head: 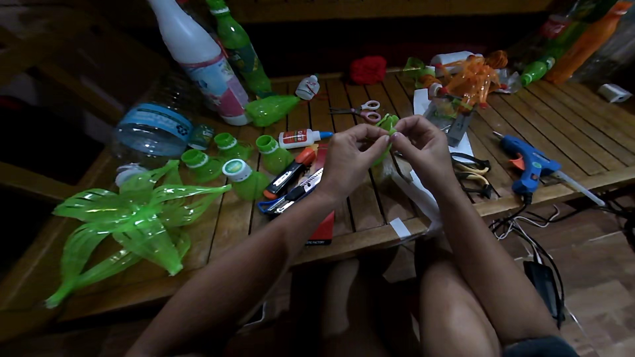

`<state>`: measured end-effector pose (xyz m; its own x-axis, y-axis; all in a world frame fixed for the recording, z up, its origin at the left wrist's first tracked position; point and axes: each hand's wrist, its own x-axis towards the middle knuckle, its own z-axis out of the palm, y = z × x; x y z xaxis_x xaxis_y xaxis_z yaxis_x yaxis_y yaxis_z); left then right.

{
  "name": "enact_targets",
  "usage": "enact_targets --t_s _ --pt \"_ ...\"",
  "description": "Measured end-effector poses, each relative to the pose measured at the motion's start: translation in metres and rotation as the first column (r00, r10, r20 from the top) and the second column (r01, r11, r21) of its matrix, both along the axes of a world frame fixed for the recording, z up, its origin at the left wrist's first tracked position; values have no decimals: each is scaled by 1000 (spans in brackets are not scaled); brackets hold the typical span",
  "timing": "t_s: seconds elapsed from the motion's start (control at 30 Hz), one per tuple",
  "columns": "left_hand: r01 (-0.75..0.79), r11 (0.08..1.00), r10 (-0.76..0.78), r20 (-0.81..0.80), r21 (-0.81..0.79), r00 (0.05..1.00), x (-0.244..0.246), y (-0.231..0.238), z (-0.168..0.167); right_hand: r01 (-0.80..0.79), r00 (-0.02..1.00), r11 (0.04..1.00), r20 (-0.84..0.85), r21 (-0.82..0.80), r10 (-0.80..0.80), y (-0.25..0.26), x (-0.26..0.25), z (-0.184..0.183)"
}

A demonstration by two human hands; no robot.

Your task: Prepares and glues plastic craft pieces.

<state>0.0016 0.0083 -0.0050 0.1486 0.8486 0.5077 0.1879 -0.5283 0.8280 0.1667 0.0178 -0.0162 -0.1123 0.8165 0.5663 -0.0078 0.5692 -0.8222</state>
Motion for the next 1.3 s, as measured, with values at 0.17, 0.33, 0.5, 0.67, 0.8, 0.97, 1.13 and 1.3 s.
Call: enact_targets --t_s 0.17,0.33,0.5,0.67,0.8,0.97,1.13,1.3 --pt "8 1000 -8 -3 0 1000 0 0 0 0 1000 1000 7 24 0 1 0 -1" --pt "24 1000 -24 0 0 1000 0 0 0 -3 1000 1000 10 23 3 0 0 -1" --pt "39 999 -39 17 -3 999 -1 1 0 3 1000 999 5 34 -3 1 0 -2" --pt "39 999 -40 30 9 999 0 0 -1 5 1000 999 3 40 -5 1 0 -2" --pt "27 1000 -27 27 11 999 2 -1 -2 0 1000 999 1 53 0 1 0 -2" --pt "4 1000 -4 18 21 1000 2 -2 -1 -4 1000 998 -5 61 4 2 -1 -2" --pt "-14 999 15 -11 31 1000 3 -2 -1 7 1000 998 5 61 -8 0 -3 -2" --pt "6 999 -5 -23 39 1000 2 -2 -2 26 1000 998 11 61 -27 -1 -3 -2"
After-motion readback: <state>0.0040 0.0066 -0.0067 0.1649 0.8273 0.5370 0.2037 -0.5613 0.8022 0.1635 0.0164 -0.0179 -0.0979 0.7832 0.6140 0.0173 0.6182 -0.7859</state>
